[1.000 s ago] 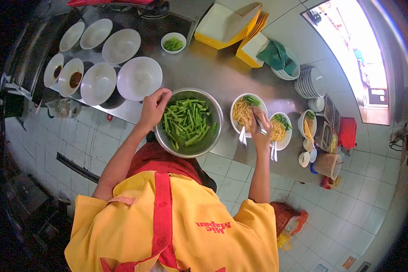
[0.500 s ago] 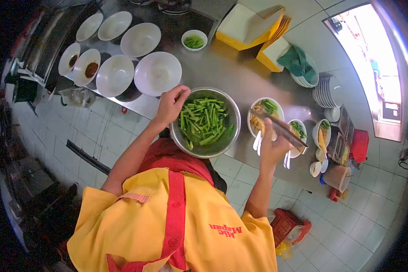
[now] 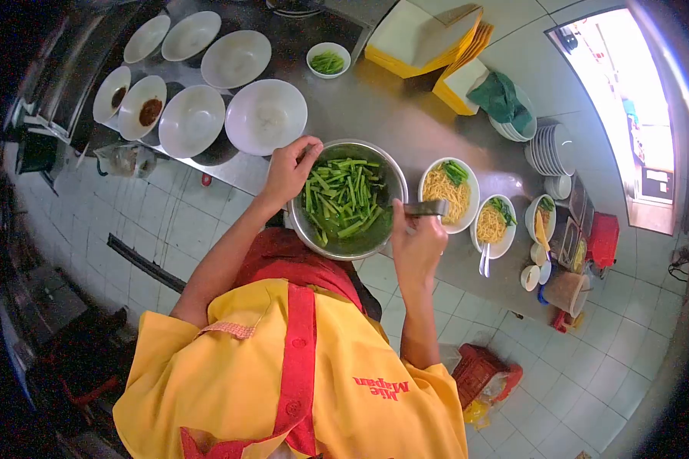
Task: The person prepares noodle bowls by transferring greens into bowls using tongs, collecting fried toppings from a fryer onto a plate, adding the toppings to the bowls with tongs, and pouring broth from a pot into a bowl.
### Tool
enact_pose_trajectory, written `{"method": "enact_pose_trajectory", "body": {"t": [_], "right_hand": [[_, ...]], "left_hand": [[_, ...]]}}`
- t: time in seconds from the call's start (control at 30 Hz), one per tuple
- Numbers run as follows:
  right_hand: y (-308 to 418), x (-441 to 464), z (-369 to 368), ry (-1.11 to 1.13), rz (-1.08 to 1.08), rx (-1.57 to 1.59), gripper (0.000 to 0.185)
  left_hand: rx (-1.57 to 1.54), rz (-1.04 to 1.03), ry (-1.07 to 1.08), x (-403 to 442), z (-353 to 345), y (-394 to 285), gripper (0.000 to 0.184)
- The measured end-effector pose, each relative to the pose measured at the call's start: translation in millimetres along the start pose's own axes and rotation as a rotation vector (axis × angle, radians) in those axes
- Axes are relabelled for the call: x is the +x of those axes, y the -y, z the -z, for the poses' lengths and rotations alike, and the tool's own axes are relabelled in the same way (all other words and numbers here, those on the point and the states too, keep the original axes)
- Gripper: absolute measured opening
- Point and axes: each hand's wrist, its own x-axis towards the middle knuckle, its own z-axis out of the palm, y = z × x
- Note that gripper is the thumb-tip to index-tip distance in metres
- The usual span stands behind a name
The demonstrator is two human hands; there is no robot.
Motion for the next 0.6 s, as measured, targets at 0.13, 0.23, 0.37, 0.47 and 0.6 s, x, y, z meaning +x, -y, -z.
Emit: {"method": "enact_pose_trajectory", "body": {"t": [0.13,0.23,0.37,0.47,0.6], "right_hand": [[-20.9,-4.6,-33.7,0.103,-0.018,-0.140,0.030],[-28.2,-2.3,-39.3,0.200,-0.036,-0.165,0.028],[-22.5,11.4,-19.9,0.163,-0.215,0.255,0.022],[-23.1,19.1,1.9,0.136,-0.365,0.591,0.018],[-43.2,37.5,41.0,-0.010,-0.258,0.542,0.015]], "left_hand": [[-0.006,-0.018,-0.016,0.5,-0.3,1.7,0.020],[-0.019,0.012,-0.006,-0.6,0.2,3.2,0.020],[-0.030,-0.022,-0.035,-1.6,-0.3,4.8,0.018],[-0.024,-0.034,-0.052,-1.6,-0.5,3.3,0.017],[-0.060,-0.033,-0.026,-0.5,-1.5,1.6,0.019]]}}
